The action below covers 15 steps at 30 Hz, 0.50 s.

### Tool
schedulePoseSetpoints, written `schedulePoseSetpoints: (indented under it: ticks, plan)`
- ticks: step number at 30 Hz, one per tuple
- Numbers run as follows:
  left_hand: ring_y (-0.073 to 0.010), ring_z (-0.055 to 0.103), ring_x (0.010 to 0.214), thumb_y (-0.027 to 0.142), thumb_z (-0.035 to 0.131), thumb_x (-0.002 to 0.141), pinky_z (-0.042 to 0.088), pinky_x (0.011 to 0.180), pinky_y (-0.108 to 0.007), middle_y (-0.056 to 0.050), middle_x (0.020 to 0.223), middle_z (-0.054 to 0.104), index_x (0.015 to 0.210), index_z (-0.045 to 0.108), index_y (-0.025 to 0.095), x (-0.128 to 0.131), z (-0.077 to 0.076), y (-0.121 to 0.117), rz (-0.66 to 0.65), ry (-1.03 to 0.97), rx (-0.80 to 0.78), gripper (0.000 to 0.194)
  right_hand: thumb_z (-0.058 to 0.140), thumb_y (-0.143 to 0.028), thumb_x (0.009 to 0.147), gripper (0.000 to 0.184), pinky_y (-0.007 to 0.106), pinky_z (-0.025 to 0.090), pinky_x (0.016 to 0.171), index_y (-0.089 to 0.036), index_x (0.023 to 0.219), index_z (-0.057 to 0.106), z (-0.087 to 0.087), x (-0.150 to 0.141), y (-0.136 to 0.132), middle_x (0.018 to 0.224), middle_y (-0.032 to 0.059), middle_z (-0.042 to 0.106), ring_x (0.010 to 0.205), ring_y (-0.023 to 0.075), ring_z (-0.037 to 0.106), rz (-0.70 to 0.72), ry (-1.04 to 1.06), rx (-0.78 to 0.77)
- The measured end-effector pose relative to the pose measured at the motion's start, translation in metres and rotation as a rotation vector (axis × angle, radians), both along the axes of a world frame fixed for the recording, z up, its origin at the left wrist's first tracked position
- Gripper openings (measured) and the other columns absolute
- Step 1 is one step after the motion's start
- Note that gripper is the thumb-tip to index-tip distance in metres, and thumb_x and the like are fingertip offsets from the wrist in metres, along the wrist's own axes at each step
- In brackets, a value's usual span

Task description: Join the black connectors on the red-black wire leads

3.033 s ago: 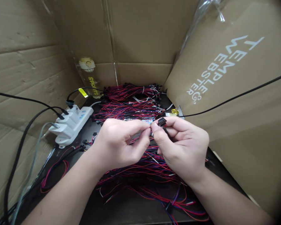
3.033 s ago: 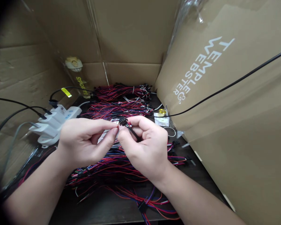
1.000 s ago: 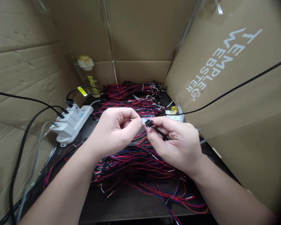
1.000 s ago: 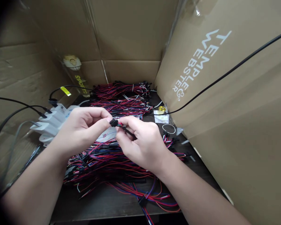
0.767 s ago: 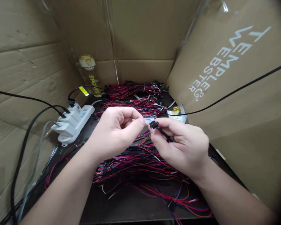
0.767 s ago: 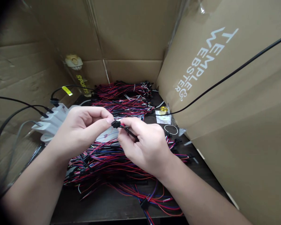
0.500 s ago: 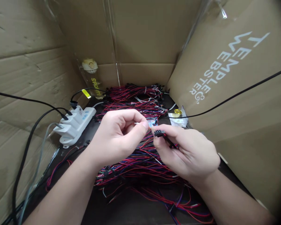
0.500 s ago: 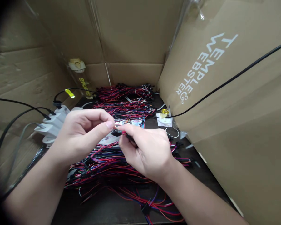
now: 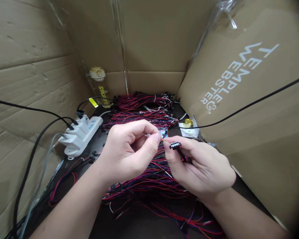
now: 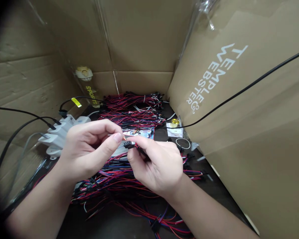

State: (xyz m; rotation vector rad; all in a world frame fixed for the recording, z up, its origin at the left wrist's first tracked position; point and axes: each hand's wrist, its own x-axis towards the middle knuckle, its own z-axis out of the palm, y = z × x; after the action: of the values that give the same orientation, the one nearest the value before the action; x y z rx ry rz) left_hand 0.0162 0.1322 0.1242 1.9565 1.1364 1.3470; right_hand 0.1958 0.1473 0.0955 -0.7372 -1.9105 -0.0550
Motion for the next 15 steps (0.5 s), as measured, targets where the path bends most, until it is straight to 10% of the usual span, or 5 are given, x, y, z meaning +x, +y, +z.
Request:
schedulePoseSetpoints:
  ticks: [15]
  plan:
    - [-0.002, 0.034, 0.04, 0.016, 0.062, 0.089, 0.024, 0.038, -0.014, 0.008, 0.048, 0.044, 0.077, 0.066, 0.015, 0.0006, -0.0001, 0.0017, 0.038, 0.076, 0.107, 0.013, 0.071, -0.008, 0.087, 0.016, 0.014, 0.053, 0.056, -0.015, 0.102, 0.069, -0.0077, -0.0036, 0.009, 0.077, -0.0033, 0.075, 0.052, 0.0039, 0.062, 0.094, 0.087, 0.096]
